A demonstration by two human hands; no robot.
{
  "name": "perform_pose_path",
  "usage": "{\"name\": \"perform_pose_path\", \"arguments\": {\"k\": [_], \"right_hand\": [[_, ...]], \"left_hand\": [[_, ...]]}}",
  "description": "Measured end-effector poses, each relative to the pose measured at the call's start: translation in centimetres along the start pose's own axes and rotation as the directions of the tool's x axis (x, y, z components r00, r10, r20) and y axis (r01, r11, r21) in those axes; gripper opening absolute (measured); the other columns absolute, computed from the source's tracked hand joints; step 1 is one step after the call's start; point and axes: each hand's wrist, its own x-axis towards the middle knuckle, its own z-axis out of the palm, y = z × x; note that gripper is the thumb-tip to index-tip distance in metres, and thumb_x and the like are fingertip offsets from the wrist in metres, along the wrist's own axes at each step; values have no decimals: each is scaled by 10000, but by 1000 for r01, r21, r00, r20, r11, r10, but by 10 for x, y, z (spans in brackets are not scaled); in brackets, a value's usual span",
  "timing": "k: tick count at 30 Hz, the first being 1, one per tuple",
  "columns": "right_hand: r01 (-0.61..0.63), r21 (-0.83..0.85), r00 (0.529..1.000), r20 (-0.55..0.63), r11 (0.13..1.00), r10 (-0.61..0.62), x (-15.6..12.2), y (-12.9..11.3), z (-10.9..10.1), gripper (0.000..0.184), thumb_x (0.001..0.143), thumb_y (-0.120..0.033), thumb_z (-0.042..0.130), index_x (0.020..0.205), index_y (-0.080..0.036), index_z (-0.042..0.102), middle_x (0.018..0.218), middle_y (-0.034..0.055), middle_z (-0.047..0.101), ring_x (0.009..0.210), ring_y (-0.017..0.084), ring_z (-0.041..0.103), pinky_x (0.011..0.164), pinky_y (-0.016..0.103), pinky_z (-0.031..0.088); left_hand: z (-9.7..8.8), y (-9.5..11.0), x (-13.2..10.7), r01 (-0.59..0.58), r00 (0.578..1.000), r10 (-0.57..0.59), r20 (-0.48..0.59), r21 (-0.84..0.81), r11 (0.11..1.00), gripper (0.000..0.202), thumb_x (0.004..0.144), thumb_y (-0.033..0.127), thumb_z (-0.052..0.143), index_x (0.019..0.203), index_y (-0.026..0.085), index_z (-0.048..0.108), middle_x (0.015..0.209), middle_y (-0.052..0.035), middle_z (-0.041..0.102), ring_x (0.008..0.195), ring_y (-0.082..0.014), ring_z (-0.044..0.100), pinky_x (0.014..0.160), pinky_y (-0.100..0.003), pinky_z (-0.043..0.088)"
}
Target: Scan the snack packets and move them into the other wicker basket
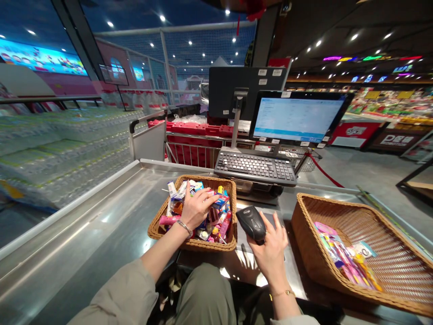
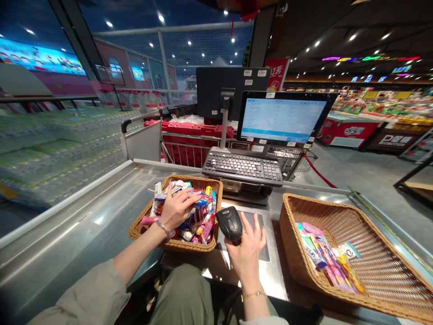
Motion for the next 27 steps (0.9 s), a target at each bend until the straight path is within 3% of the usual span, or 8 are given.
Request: {"name": "perform_pose_path", "arguments": {"k": [5,11,15,19,23,27], "right_hand": [[-6,5,1000,-10,1000,6,1,-2,-2,153,791,-297,596,897,-208,659,1337,73,614,1434,354,308,1113,615,232],[-41,29,999,-21,999,42,2,-4,-7,244,805,-307,574,1022,-214,635,1340,80,606,1434,349,310,1116,621,223],[-38,35,998,-47,999,40,2,-4,-8,294,807,-310,572,1080,-212,616,1327,91,611,1432,346,318,1114,619,234],[-41,31,998,-47,999,42,2,-4,-8,309,812,-306,566,1102,-212,609,1328,92,610,1431,346,319,1117,621,231],[-29,33,998,-53,999,30,2,-3,-9,319,811,-302,571,1115,-214,611,1327,86,611,1431,350,316,1111,630,237],[-32,39,998,-52,999,34,2,-3,-9,328,810,-295,571,1126,-216,610,1327,85,612,1431,350,318,1109,635,238]], "left_hand": [[3,3,2,-4,1000,3,-23,-33,999,276,904,216,556,1159,285,637,1156,-16,728,1239,-243,580,1177,-664,-79],[12,6,6,45,999,-46,-12,-44,998,321,877,117,503,1150,244,613,1123,-31,732,1253,-247,572,1168,-697,-30],[17,6,11,55,998,-55,-7,-37,998,288,847,109,513,1082,230,627,1160,-62,695,1242,-262,547,1184,-678,84],[18,6,16,21,1000,-21,3,26,999,310,867,138,501,1134,229,630,1038,-66,661,1077,-237,587,1192,-602,208],[17,7,17,-31,999,30,19,66,997,445,864,111,497,1259,295,587,1033,-39,668,1104,-235,581,1199,-633,113],[18,9,17,-53,998,52,19,55,997,404,867,132,515,1232,278,605,1054,-39,708,1168,-254,579,1190,-670,-6]]}}
